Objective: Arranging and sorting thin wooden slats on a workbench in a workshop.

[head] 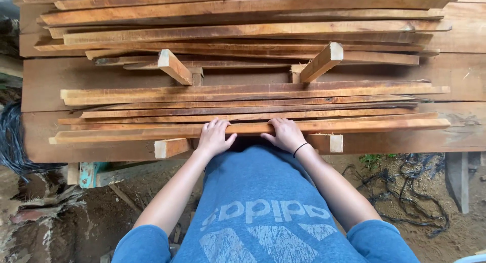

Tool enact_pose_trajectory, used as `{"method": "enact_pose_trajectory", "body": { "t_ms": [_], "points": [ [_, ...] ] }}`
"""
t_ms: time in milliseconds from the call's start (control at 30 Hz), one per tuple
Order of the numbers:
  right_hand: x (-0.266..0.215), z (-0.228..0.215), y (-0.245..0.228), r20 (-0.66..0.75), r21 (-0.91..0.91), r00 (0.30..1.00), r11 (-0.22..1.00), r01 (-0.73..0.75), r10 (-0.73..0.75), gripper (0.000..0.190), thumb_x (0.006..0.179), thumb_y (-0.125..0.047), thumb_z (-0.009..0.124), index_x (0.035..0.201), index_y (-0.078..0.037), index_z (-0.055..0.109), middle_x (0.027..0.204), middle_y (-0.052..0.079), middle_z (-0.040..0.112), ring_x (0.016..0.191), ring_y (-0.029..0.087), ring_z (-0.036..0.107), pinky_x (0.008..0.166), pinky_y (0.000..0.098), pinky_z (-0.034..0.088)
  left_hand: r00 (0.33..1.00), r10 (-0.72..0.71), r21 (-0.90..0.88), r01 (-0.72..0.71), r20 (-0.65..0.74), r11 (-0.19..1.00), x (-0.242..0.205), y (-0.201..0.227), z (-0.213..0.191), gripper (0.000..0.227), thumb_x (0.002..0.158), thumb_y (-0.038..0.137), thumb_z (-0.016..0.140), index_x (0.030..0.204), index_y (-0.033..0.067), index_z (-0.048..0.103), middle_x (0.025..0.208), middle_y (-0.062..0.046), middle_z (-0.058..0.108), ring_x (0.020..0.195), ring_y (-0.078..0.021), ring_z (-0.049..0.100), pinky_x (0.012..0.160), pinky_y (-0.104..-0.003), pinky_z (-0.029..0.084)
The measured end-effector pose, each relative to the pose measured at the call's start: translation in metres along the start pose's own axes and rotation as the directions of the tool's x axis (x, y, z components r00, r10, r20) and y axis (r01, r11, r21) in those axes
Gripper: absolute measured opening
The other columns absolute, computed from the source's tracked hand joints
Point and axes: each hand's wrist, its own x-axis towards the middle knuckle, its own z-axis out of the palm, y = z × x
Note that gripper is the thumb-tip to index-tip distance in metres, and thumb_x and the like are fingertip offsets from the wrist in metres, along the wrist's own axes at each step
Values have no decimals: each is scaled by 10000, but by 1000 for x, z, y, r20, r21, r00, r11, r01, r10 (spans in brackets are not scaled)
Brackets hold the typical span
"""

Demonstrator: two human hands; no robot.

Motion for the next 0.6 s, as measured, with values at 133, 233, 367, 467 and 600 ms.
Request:
{"method": "enact_pose_trajectory", "body": {
  "t_ms": [133, 233, 367, 467, 600],
  "points": [
    [-4, -2, -4, 29, -39, 999, 999, -33, 34, 429, 874, -523, 687, 1120, -248, 469, 995, -15, 736, 1033, 220, 717, 922, 408, 508, 997, 41, -46, -44, -58, 998, 10, -9, 26, 395, 863, 504, 703, 1088, 253, 497, 1072, 23, 709, 1167, -228, 678, 1071, -478, 443],
    [-11, -13, -17, -33, -46, 999, 998, -35, 33, 575, 836, -422, 759, 1322, -241, 510, 1219, -13, 676, 1136, 233, 661, 946, 411, 511, 994, 37, -5, -38, -103, 999, 4, 0, 16, 467, 852, 419, 734, 1233, 273, 506, 1159, 44, 675, 1168, -226, 655, 1062, -460, 427],
    [-23, -9, -17, -93, 5, 996, 1000, 16, -16, 361, 850, -414, 750, 1147, -220, 683, 1140, -36, 622, 1086, 232, 628, 872, 390, 533, 991, 49, 26, -46, -121, 999, -5, 4, 22, 482, 859, 431, 744, 1292, 269, 611, 1177, 47, 631, 1175, -219, 611, 1027, -438, 451],
    [-23, -19, -21, -97, 139, 995, 990, -1, 15, 327, 914, -450, 698, 1134, -211, 730, 1112, -5, 663, 1080, 255, 641, 898, 408, 532, 984, 46, -5, -48, -169, 999, -9, 8, 13, 385, 894, 497, 704, 1175, 233, 699, 1135, 22, 654, 1143, -237, 627, 1013, -439, 464],
    [-21, -30, -23, -82, 259, 994, 964, -53, 77, 272, 974, -415, 654, 1012, -185, 794, 1012, 67, 754, 1022, 332, 698, 875, 441, 568, 987, 1, -49, -9, -162, 999, -9, 21, -7, 335, 968, 501, 602, 1007, 209, 762, 999, -45, 724, 1039, -308, 692, 946, -470, 510]
  ]
}}
